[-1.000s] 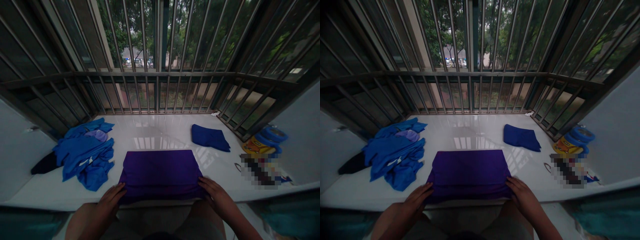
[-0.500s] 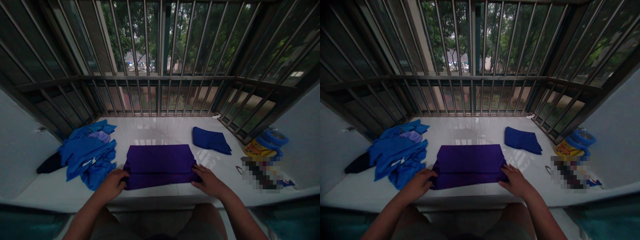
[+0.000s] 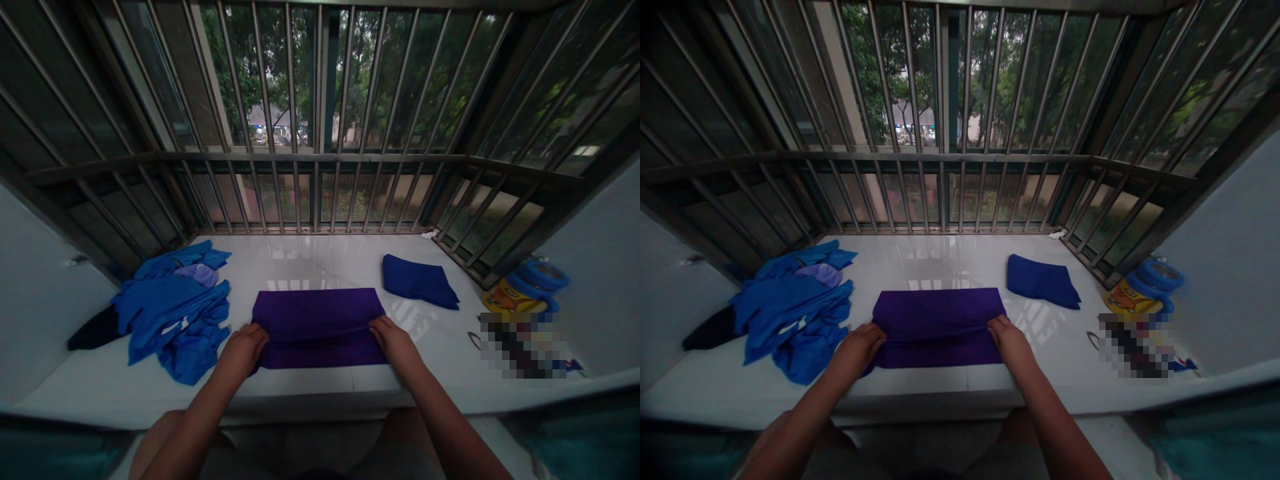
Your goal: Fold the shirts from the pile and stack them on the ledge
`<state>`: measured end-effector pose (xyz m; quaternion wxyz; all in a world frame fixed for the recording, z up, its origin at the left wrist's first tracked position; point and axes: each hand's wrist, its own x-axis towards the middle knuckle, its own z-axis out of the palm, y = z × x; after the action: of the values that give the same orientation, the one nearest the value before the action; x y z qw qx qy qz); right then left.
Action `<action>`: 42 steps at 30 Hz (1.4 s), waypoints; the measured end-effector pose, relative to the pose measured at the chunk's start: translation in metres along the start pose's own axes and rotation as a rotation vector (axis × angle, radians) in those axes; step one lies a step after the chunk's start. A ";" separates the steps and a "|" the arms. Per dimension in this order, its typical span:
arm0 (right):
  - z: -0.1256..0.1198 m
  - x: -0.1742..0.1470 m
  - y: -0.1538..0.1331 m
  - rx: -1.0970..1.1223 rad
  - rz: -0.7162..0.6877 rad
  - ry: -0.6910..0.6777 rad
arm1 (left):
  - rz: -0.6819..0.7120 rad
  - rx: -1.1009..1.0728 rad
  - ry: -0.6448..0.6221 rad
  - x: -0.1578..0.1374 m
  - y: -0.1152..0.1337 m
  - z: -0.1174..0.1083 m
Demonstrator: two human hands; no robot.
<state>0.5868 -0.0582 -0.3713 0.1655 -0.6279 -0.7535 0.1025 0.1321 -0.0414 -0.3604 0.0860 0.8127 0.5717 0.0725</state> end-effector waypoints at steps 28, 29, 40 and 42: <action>-0.006 -0.028 -0.005 0.165 -0.011 0.164 | 0.087 -0.011 0.229 -0.025 0.014 0.009; -0.001 -0.040 -0.005 0.152 -0.007 0.145 | 0.098 -0.015 0.213 -0.035 0.013 0.022; 0.021 -0.074 -0.029 -0.244 0.388 0.306 | 0.007 -0.138 0.309 -0.089 0.005 0.067; 0.023 -0.067 -0.031 -0.308 0.456 0.268 | -0.022 -0.121 0.320 -0.092 0.006 0.069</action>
<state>0.5601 -0.1285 -0.3896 0.1389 -0.8066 -0.5711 -0.0622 0.1215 -0.1334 -0.4285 0.0433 0.7778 0.5816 0.2343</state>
